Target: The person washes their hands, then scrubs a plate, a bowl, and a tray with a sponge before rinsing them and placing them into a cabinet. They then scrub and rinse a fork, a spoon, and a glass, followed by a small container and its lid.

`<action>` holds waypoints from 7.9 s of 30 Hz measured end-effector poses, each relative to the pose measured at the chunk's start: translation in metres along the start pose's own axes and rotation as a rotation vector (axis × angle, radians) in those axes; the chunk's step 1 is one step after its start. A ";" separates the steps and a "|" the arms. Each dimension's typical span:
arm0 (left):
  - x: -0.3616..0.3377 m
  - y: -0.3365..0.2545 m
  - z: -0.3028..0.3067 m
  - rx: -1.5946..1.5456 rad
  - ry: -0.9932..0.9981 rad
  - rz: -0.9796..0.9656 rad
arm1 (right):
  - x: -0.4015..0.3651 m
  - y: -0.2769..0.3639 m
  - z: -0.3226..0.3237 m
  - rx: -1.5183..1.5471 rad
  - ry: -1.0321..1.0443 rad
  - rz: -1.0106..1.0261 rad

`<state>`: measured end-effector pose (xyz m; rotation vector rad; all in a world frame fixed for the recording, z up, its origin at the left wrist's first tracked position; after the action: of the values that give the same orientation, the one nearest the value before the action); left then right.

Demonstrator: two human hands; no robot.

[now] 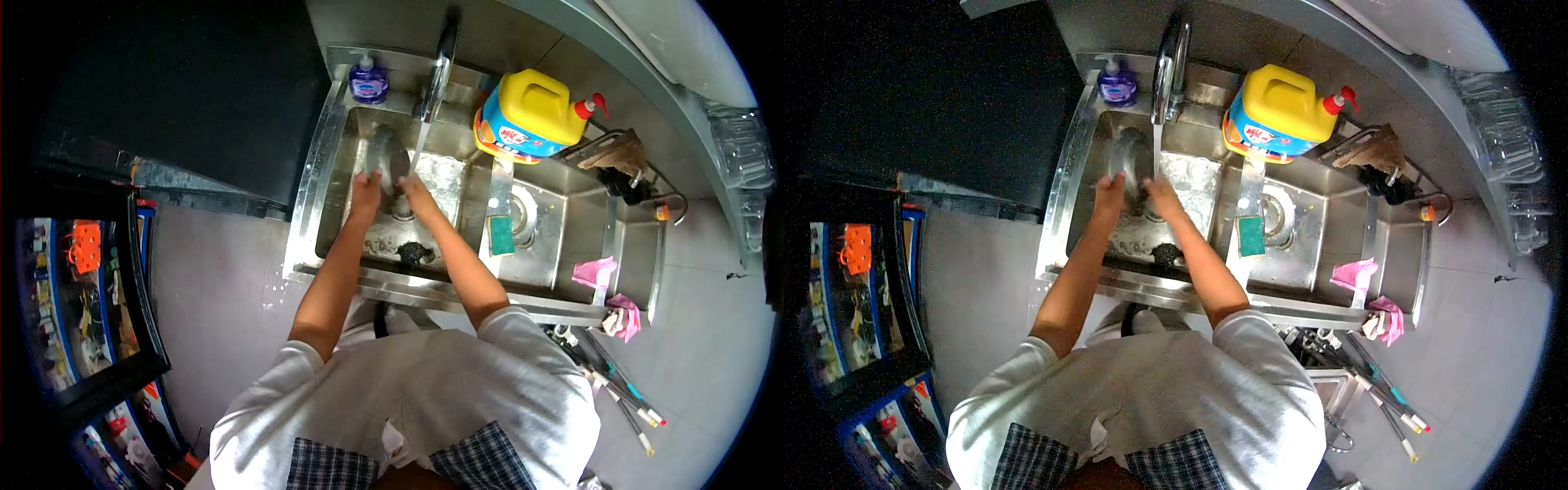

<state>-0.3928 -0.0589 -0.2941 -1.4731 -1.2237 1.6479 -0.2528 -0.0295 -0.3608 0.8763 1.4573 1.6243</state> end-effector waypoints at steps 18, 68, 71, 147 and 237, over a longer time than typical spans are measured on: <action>-0.015 0.007 0.030 0.635 -0.342 -0.231 | -0.061 0.015 0.039 1.050 -0.442 -0.388; -0.238 -0.105 0.097 0.433 -0.067 -0.755 | -0.069 0.216 -0.018 -0.360 0.304 0.356; -0.242 -0.128 0.108 0.286 0.014 -0.690 | -0.089 0.271 -0.033 -0.172 0.091 0.399; -0.488 0.064 0.488 0.566 -0.782 -0.207 | -0.172 0.164 -0.227 -0.256 -0.403 -0.199; 0.031 0.048 0.361 0.648 -0.012 -0.534 | 0.090 0.110 -0.374 -0.325 -0.485 0.329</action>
<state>-0.7432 -0.1354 -0.3664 -0.6671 -0.8589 1.4719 -0.6344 -0.1288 -0.2922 1.2541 0.7204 1.6644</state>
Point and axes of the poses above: each hand's wrist, its own x-axis towards the middle knuckle, its own z-axis out of the back of the hand, y = z × x, the point moved 8 cm from there along x, towards the middle knuckle, and after that the axes turned 12 degrees about z, right-handed, at the moved point
